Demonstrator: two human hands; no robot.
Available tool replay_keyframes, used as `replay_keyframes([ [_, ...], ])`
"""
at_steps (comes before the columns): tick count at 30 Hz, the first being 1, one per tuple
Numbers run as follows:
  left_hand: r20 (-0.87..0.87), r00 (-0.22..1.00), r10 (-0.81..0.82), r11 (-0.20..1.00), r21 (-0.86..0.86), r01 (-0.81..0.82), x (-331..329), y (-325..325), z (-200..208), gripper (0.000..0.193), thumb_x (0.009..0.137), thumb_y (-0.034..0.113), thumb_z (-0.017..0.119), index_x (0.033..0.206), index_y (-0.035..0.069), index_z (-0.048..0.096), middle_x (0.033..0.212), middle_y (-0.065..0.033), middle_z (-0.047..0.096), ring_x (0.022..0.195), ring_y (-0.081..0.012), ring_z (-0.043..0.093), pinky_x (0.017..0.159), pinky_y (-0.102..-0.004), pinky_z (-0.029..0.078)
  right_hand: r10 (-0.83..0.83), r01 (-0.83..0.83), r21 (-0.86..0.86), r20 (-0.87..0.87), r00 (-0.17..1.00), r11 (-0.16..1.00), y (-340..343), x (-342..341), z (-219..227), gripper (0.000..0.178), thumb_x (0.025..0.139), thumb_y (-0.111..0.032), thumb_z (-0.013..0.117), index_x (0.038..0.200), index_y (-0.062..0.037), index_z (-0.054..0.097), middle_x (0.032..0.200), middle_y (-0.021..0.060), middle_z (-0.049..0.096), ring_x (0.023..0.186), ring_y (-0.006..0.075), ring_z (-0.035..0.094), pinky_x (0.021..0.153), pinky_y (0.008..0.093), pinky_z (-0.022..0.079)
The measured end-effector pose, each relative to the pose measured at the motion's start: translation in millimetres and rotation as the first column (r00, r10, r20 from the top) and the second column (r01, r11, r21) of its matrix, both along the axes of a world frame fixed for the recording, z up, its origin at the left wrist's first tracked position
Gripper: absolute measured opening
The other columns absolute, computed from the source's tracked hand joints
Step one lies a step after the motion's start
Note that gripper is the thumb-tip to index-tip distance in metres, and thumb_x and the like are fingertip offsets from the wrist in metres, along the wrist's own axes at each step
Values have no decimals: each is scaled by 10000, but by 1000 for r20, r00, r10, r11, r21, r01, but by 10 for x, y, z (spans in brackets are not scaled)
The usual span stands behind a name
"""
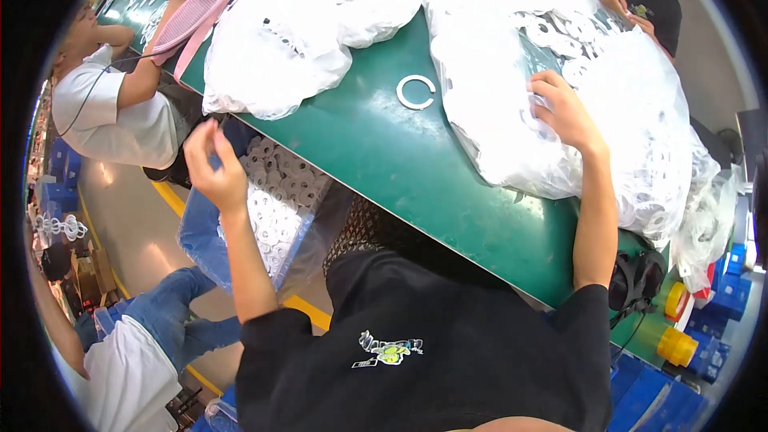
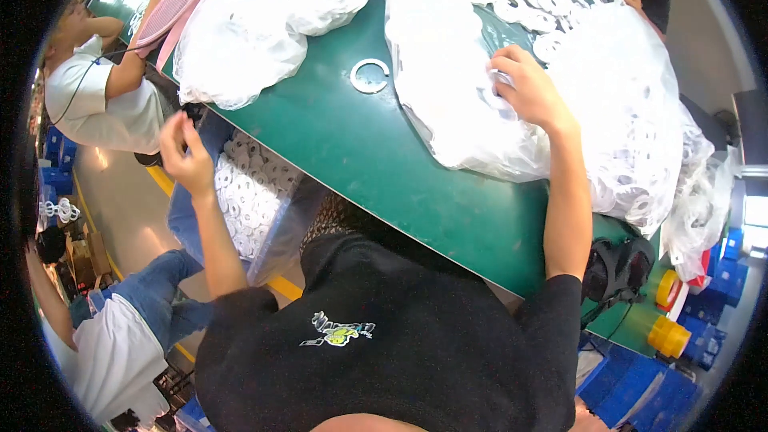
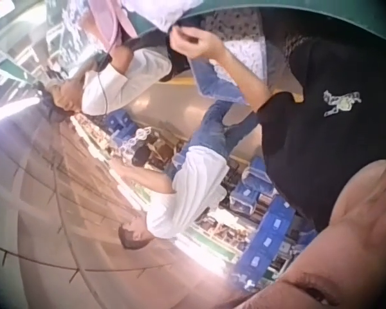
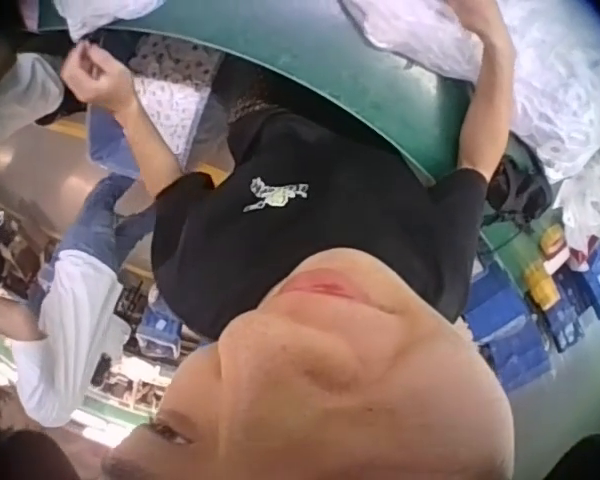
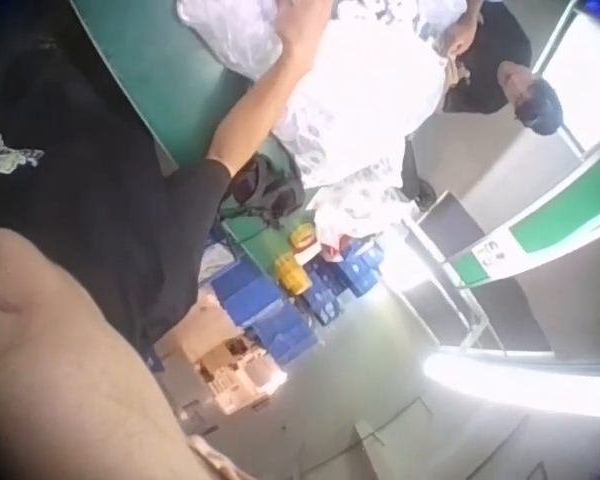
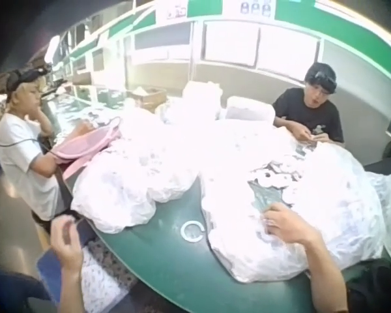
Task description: Assembling circular components for light fixtures at a factory assembly line.
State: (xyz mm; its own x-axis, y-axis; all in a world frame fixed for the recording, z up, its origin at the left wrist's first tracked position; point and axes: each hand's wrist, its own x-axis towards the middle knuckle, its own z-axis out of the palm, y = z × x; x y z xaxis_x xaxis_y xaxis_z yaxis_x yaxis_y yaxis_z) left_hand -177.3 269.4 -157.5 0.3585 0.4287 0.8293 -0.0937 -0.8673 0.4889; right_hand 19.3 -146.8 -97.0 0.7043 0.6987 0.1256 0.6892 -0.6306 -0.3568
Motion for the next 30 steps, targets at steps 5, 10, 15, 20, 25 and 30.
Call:
replay_keyframes([
  [5,-485,868,-107,935,248,254,887,-167,719,114,739,-3,496,825,-27,567,838,-189,572,762,-315,557,690,-348,435,76,-84,116,67,995,990,-61,74,-52,263,664,41,568,917,-16,522,1019,122,481,920,286,507,765,333,437],
  [10,-782,597,176,897,377,230,1285,436,195,160,670,21,475,817,-37,495,849,-243,535,817,-397,507,734,-446,404,-60,-9,379,170,984,925,-42,174,-120,181,758,-62,568,916,-24,486,1011,114,479,850,283,519,758,332,428],
  [15,-889,398,226,896,350,274,1449,538,418,195,685,55,485,847,-54,494,869,-251,549,842,-413,527,752,-449,420,-239,172,340,164,957,924,-278,111,62,162,749,-194,588,825,-52,565,836,96,547,808,284,540,702,347,440],
  [20,-821,556,133,872,364,329,1438,569,680,167,684,61,508,795,-52,559,685,-207,577,734,-349,578,659,-380,453,-360,265,477,117,926,838,-366,143,77,192,749,-218,574,792,-33,594,775,113,571,751,294,551,688,359,442],
  [25,-857,515,13,942,183,282,1123,73,1331,180,776,116,534,821,-55,567,643,-156,577,653,-188,593,571,-291,457,-408,243,727,57,911,643,-425,272,146,255,761,-211,522,661,17,576,744,154,577,704,268,583,623,344,442],
  [30,-172,952,-253,947,157,280,1041,-529,1492,142,853,77,496,845,-54,550,758,-98,596,666,-142,581,598,-261,476,-59,471,821,-479,876,323,-450,80,563,224,816,-183,444,836,30,511,788,135,568,623,226,604,526,314,472],
])
